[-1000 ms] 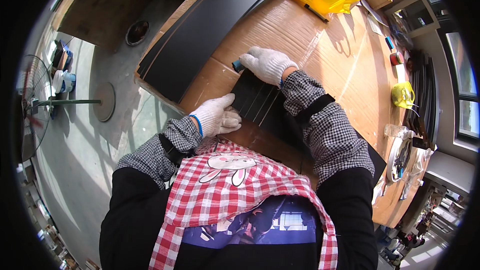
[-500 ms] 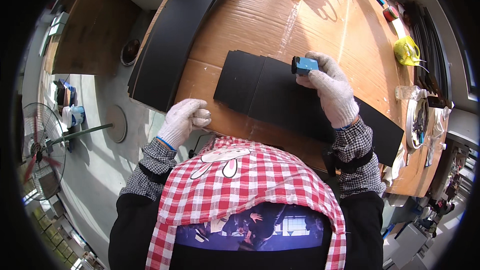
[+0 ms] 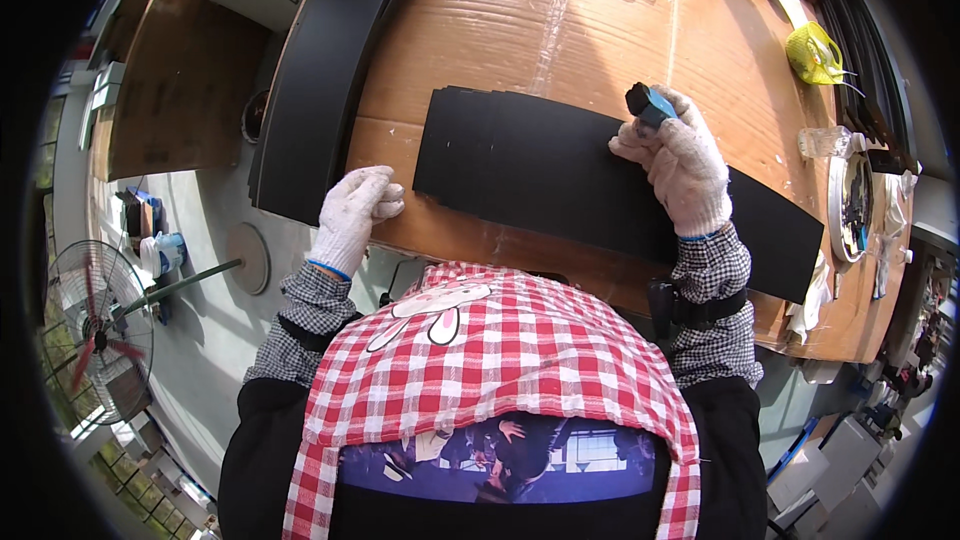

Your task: Applying a finish or cleaning substance to the edges of black wooden boards using a small blue applicator block and a scraper.

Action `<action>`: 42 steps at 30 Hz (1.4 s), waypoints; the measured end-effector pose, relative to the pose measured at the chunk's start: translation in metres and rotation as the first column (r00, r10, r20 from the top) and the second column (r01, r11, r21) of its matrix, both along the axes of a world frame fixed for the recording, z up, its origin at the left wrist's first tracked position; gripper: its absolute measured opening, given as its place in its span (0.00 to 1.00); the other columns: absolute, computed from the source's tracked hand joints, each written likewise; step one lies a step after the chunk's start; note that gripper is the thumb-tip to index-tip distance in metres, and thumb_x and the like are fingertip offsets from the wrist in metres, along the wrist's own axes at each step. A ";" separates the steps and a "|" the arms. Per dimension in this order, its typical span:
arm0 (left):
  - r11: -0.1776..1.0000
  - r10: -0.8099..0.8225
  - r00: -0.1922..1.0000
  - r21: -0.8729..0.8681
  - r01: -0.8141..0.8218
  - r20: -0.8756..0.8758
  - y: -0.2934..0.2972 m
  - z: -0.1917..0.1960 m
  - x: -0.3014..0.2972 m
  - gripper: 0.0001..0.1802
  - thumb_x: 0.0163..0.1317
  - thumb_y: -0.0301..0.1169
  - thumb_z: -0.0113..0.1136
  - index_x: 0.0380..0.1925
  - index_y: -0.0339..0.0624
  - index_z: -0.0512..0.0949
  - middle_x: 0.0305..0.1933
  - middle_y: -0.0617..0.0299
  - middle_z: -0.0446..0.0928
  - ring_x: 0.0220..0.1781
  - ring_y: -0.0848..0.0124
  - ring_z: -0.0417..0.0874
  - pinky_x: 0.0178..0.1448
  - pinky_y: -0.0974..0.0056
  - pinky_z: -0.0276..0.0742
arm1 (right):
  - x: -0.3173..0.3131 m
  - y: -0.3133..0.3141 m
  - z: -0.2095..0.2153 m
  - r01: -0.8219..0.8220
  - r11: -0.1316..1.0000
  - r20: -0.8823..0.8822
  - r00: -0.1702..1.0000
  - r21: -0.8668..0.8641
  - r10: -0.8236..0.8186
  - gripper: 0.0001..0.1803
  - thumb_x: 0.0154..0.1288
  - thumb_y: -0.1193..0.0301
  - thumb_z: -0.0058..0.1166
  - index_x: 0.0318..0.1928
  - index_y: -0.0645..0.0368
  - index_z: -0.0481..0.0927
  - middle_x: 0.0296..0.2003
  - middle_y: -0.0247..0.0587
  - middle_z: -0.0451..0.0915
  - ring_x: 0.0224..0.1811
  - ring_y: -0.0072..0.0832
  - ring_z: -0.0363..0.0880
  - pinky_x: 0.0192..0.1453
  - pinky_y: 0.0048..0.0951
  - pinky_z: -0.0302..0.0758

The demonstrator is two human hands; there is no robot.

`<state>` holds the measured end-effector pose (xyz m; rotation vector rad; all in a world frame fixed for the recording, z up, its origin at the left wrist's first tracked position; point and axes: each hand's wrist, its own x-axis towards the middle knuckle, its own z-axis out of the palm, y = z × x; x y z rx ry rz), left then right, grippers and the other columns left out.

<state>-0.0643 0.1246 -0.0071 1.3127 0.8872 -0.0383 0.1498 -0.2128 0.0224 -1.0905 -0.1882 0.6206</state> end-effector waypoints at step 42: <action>0.890 -0.393 0.897 0.332 0.314 0.204 0.012 0.040 0.138 0.23 0.63 0.24 0.64 0.59 0.35 0.75 0.49 0.58 0.79 0.55 0.69 0.80 0.65 0.68 0.75 | -0.014 0.059 -0.006 -0.112 0.994 0.122 0.986 -0.005 0.112 0.17 0.78 0.64 0.48 0.51 0.67 0.79 0.33 0.39 0.84 0.37 0.26 0.84 0.48 0.27 0.82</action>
